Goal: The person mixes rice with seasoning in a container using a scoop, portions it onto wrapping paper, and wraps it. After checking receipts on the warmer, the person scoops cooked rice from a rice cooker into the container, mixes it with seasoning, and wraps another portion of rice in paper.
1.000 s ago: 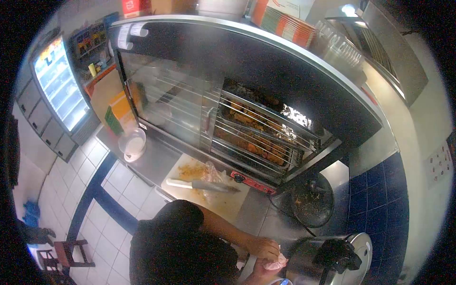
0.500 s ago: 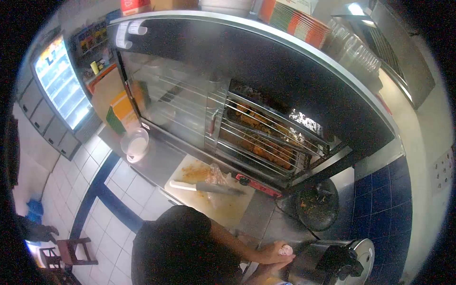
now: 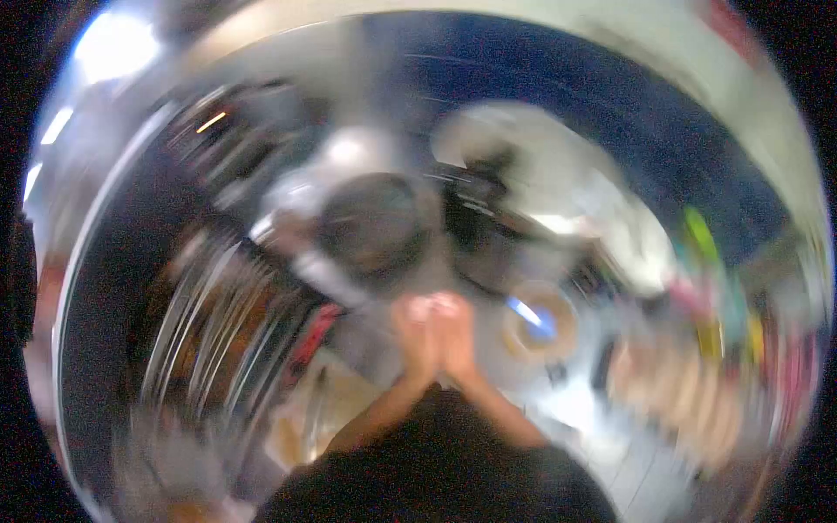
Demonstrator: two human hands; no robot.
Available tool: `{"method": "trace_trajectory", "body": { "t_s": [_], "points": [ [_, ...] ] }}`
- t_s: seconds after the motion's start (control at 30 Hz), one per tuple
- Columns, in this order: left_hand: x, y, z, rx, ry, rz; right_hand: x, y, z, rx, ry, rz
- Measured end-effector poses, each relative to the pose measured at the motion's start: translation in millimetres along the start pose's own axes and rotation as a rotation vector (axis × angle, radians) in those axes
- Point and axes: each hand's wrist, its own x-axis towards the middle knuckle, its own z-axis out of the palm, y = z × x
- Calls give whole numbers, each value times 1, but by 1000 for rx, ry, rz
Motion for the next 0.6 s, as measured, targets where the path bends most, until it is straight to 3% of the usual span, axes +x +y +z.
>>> {"method": "trace_trajectory", "body": {
  "t_s": [0.03,0.07,0.1,0.13,0.17,0.23,0.3,0.37,0.43,0.5,0.53,0.57,0.6],
  "points": [
    [-12,49,14,148,31,35,8,-43,-39,417,52,137],
    [-12,36,15,228,-5,117,6,-45,-50,594,78,275],
    [-20,41,25,81,-92,-37,2,-47,-60,647,59,443],
    [-29,40,37,187,-156,161,0,-43,-65,751,203,379],
    [-44,46,53,186,-274,135,-11,-40,-88,705,311,419],
    [-59,64,80,107,-378,-47,-11,-48,-127,712,317,498],
    [-74,54,101,176,-531,-33,-20,-33,-159,625,412,520],
    [-91,21,122,-34,-711,-42,-31,-6,-203,991,713,649],
    [-101,26,125,50,-811,22,-56,11,-273,1021,925,640],
    [-112,27,127,47,-865,-11,-64,6,-361,610,1125,513],
    [-114,28,127,67,-877,-48,-72,19,-399,4,1171,441],
    [-113,20,126,73,-881,-44,-85,53,-434,-461,1126,385],
    [-111,6,123,115,-873,-92,-88,69,-464,-586,1034,374]
  ]
}}
